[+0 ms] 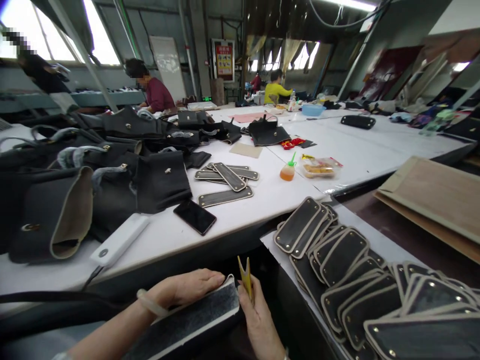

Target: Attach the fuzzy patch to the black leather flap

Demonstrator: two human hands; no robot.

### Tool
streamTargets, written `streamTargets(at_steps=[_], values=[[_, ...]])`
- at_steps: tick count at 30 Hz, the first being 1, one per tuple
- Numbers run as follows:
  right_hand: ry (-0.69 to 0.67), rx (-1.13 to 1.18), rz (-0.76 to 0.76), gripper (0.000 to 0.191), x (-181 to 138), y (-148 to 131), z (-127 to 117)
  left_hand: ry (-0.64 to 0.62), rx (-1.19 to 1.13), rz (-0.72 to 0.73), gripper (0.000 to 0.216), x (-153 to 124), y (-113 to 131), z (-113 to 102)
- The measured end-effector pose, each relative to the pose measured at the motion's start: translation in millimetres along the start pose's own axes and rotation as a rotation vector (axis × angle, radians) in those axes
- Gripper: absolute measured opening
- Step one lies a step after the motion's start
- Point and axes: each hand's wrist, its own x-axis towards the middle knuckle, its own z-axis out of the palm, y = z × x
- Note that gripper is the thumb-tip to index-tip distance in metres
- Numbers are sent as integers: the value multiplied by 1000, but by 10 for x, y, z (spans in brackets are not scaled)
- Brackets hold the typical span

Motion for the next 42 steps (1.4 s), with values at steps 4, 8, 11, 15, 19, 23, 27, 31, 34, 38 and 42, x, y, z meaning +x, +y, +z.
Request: streamTargets(at_steps=[4,8,11,15,19,23,27,31,34,38,42], values=[[-102,-99,154,66,106,-240,-423,71,-3,-32,41,1,4,31],[-534,-300,297,64,318,-479,-732,96,-40,-65,45,1,-4,39],[-667,-698,167,55,522,-597,-728,115,-104,-96,41,-21,3,32],[-582,-949,-144,39,760,-714,-586,155,-194,-160,61,-51,19,40],[-477,-1207,-422,49,896,-790,-453,188,-249,-185,83,-67,20,65],[-503,-1356,-628,54,998,-846,-342,211,-261,-174,84,-81,14,70],[-561,-1436,-759,54,1091,-912,-274,225,-251,-157,74,-95,48,35],[-603,-1481,-833,52,1137,-962,-251,224,-201,-134,56,-113,138,-28],[-629,-1509,-869,52,1150,-992,-240,204,-177,-99,48,-126,196,-65],[-662,-1543,-900,55,1159,-1021,-220,179,-163,-89,43,-145,222,-78],[-665,-1572,-902,55,1154,-1015,-200,186,-158,-89,40,-151,212,-68]])
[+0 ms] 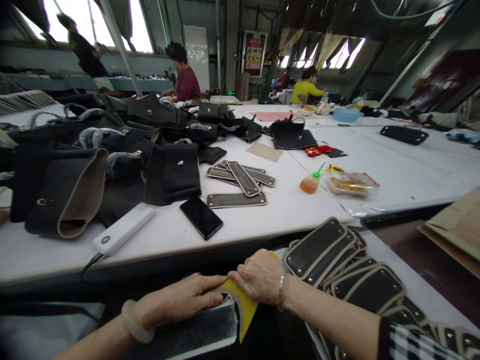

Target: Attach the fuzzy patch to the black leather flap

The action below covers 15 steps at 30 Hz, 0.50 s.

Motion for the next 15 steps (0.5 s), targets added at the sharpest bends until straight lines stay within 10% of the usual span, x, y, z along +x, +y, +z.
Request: streamTargets(at_steps=[15], values=[[-51,-8,89,56,-51,-107,52,32,0,79,34,19,14,20]])
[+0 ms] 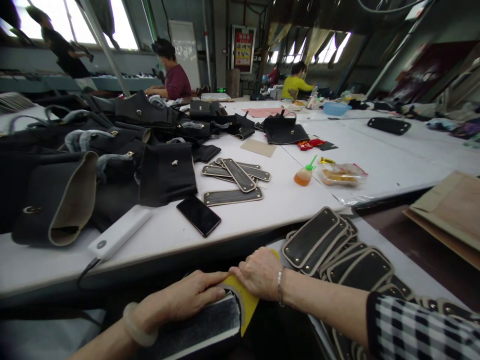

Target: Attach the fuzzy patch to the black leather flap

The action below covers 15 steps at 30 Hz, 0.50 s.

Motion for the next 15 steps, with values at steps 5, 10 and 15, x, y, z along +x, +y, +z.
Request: streamTargets(at_steps=[5,10,15], values=[[-24,3,29,55,-16,-50,-22,6,22,5,34,-5,-27,34],[-46,26,64,56,-45,-147,6,28,54,28,32,-24,-76,76],[-50,47,107,49,-106,-250,23,33,67,30,36,-40,-122,115]])
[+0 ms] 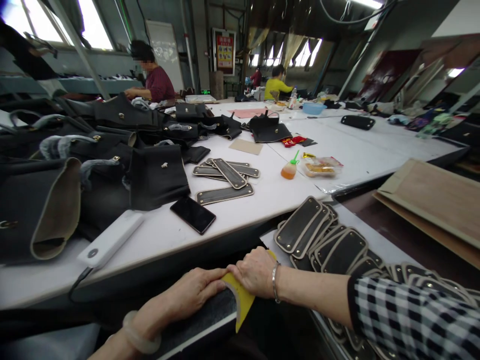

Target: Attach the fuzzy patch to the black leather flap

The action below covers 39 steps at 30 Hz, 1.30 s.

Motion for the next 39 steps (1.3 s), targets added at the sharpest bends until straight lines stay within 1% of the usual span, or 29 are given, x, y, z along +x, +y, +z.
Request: streamTargets(at_steps=[2,3,7,11,15,18,21,22,23,26,27,29,31,33,34,37,39], values=[[-2,10,14,43,-30,-47,5,-4,-5,0,39,-6,-18,11],[-3,13,29,43,-45,-75,8,-6,-9,-1,40,-8,-26,13],[9,21,127,55,-98,-210,17,-35,-38,-3,48,17,-47,-8],[25,35,189,58,-128,-312,26,-73,-76,-10,59,134,-53,-41],[45,72,220,58,-167,-331,59,-72,-121,-63,56,253,-76,-33],[57,148,228,58,-266,-318,138,-71,-194,-112,53,261,-106,-13],[74,254,259,67,-433,-293,256,-69,-277,-142,52,225,-124,-1],[88,364,287,70,-490,-280,298,-67,-301,-151,51,217,-125,1],[102,562,325,71,-541,-264,340,-67,-320,-162,51,215,-122,0],[109,1360,451,69,-625,-204,446,-85,-349,-192,47,247,-100,-10],[101,1563,474,71,-626,-186,471,-93,-348,-193,45,266,-90,-17],[86,1817,482,74,-595,-169,503,-106,-335,-183,44,303,-70,-30],[111,2041,429,67,-534,-186,517,-119,-316,-175,42,329,-55,-40],[163,2209,403,58,-466,-239,523,-131,-301,-173,41,343,-46,-45],[198,2230,427,54,-434,-276,527,-135,-294,-174,41,348,-43,-46],[281,2213,569,43,-367,-399,549,-138,-263,-189,44,373,-37,-50],[315,2192,616,38,-348,-463,574,-142,-233,-212,51,402,-34,-51]])
